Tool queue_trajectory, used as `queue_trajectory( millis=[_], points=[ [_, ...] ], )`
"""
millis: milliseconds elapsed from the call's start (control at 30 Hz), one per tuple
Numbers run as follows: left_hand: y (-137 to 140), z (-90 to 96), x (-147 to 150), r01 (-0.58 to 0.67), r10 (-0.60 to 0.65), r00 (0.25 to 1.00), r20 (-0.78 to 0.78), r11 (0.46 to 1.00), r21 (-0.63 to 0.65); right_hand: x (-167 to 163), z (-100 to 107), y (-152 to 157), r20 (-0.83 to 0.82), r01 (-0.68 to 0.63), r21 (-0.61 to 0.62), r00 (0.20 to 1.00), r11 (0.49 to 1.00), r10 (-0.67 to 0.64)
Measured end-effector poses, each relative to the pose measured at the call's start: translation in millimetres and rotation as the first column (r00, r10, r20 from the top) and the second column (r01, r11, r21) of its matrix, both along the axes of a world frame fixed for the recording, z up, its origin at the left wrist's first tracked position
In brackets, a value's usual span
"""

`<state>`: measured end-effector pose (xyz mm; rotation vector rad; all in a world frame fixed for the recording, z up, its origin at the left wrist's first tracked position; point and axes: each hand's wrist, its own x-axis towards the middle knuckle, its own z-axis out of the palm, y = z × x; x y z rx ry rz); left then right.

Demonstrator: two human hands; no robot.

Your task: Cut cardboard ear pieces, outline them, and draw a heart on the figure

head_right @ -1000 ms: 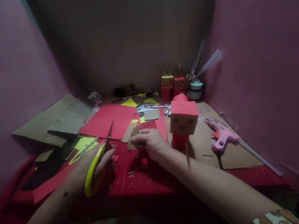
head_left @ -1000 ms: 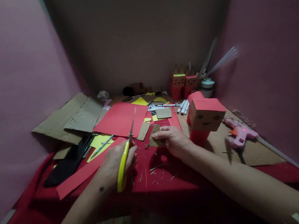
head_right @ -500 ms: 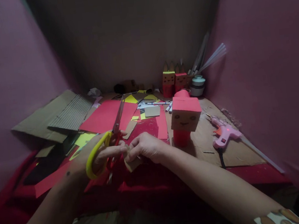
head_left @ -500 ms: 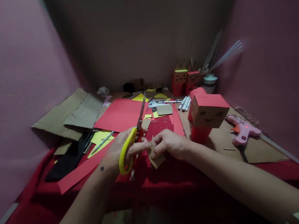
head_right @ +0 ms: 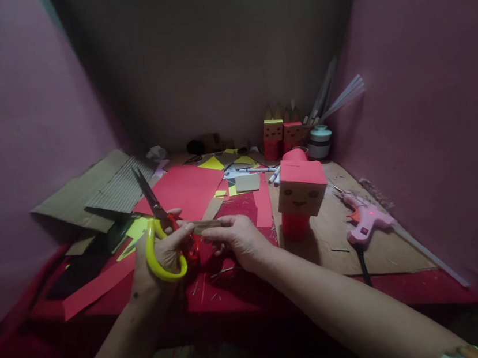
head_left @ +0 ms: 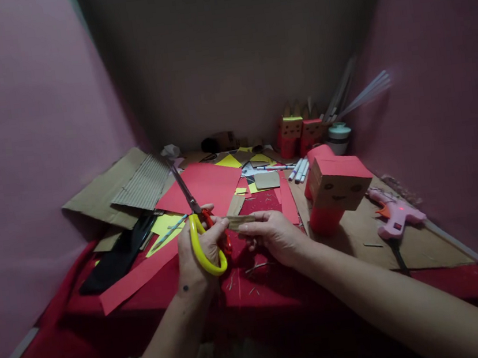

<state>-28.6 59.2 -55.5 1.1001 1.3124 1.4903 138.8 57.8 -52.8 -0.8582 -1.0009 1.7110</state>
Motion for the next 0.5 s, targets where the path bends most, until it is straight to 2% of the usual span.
queue_trajectory(
  millis=[100, 200, 500],
  points=[
    [-4, -3.8, 8, -0.053, 0.052, 0.997, 0.054, 0.998, 0.017, -2, -3, -1, -0.017, 0.057, -0.003, 0.998, 0.998, -0.057],
    [-9, -4.9, 14, -0.039, 0.038, 0.995, 0.095, 0.999, 0.006, -1, -7, 2, 0.003, 0.085, -0.004, 0.996, 0.996, -0.085],
    [-8, -6.0, 3, 0.061, -0.053, 0.993, 0.104, 0.995, -0.074, 12, -15, 11, 0.178, 0.021, -0.050, 0.984, 0.999, -0.012]
  ],
)
